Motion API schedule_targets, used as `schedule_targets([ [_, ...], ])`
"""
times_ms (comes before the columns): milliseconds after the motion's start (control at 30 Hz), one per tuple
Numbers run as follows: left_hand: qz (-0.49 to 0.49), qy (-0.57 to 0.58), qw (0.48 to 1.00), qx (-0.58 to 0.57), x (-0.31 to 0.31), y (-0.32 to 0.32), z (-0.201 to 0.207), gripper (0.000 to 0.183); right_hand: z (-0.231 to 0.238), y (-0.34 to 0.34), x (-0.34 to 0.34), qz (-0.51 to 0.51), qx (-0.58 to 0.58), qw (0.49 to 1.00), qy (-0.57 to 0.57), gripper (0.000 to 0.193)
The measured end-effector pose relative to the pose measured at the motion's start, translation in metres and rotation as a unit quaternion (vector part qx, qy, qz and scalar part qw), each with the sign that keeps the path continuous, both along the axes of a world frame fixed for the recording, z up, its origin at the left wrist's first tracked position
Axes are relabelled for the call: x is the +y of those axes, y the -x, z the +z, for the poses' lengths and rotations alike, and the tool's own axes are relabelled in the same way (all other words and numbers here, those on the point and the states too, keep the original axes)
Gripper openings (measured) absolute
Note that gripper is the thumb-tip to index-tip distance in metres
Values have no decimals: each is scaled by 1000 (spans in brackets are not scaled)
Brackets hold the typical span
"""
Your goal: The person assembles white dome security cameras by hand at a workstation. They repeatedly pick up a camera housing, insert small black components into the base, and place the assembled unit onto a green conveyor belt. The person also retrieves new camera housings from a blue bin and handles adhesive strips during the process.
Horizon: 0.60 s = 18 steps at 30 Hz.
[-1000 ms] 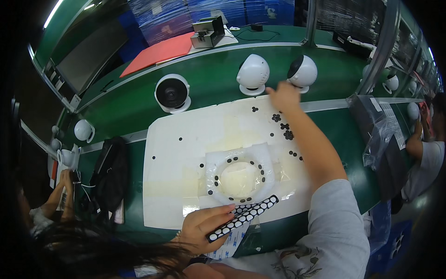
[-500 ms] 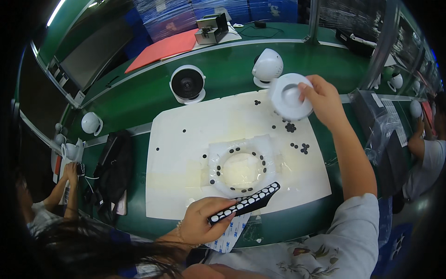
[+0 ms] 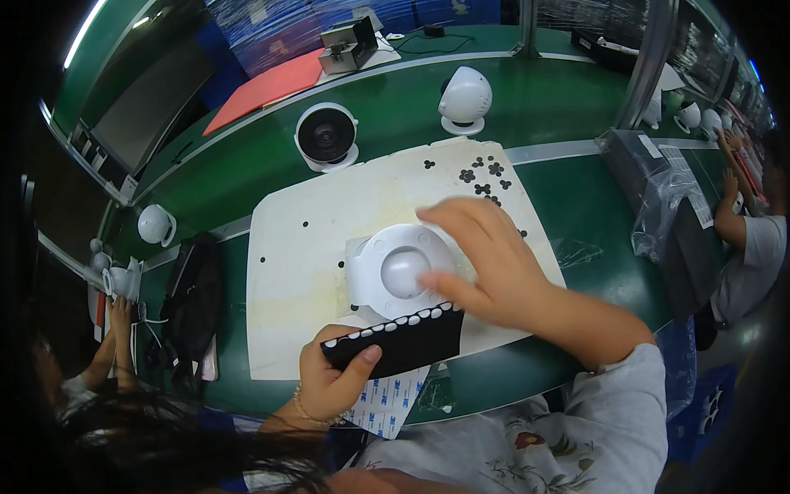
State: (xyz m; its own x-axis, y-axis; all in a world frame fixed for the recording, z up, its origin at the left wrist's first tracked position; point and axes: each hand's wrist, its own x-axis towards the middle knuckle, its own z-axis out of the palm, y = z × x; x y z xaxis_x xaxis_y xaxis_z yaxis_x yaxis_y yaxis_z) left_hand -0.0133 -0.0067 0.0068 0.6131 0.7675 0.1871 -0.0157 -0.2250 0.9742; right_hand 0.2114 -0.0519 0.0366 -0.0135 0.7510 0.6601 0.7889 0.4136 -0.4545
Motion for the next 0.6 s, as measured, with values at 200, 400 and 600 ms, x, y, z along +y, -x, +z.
schedule_targets([
  [200,-9,68,998,-12,0,6,-6,18,-9,21,-16,135,-54,988,-43,45],
  [400,-35,-6,999,33,6,7,4,16,-4,17,-18,157,9,987,33,29],
  [600,-9,-104,994,30,4,5,1,13,-6,11,-18,157,-71,984,-34,17],
])
